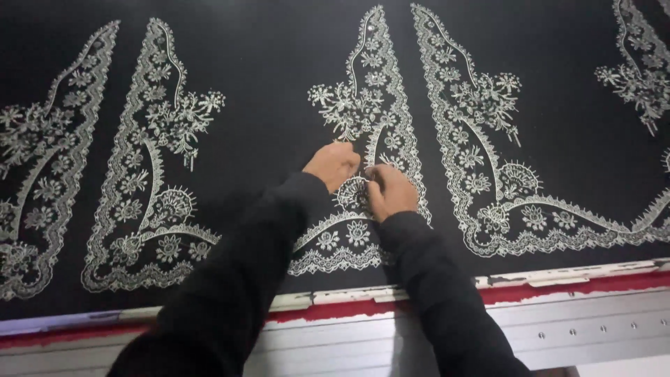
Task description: Inspecting embroidered fabric on an industrial machine and manually removing loose threads.
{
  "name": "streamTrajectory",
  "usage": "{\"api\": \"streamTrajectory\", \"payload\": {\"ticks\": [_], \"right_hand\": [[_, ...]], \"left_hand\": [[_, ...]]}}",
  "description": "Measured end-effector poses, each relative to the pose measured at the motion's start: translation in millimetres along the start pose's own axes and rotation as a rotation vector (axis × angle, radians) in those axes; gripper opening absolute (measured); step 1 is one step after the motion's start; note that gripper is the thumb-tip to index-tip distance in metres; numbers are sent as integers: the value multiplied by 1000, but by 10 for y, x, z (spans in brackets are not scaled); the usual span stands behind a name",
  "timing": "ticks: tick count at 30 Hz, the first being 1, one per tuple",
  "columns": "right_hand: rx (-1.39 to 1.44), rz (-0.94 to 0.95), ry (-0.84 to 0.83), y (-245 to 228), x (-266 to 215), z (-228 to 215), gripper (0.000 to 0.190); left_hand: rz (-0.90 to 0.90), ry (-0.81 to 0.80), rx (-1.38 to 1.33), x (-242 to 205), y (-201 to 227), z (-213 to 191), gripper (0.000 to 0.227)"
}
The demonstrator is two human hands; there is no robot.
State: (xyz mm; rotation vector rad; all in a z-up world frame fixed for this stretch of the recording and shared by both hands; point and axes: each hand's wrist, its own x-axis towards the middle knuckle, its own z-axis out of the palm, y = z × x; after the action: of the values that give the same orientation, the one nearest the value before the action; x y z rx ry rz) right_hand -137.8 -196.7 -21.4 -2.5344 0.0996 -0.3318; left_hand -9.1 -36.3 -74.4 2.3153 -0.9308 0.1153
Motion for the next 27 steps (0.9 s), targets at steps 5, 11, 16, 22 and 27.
{"api": "streamTrajectory", "payload": {"ticks": [5,11,16,22,27], "right_hand": [[103,32,-48,5,-62,-50,23],[71,-159,-109,-186,-105,-184,20],[49,-317,-142,-133,-385,-207,29],[118,-265,-205,42,-453,-98,37],[149,-173,-248,207,-317,54,45]], "left_hand": [[-344,112,-581,-344,473,-330,29],[-618,213,-901,-480,499,-295,24],[-743,336,-1122,-614,874,-442,29],[-770,424,-1374,-767,1058,-609,29],[-894,538,-1504,-762,999,-777,26]]}}
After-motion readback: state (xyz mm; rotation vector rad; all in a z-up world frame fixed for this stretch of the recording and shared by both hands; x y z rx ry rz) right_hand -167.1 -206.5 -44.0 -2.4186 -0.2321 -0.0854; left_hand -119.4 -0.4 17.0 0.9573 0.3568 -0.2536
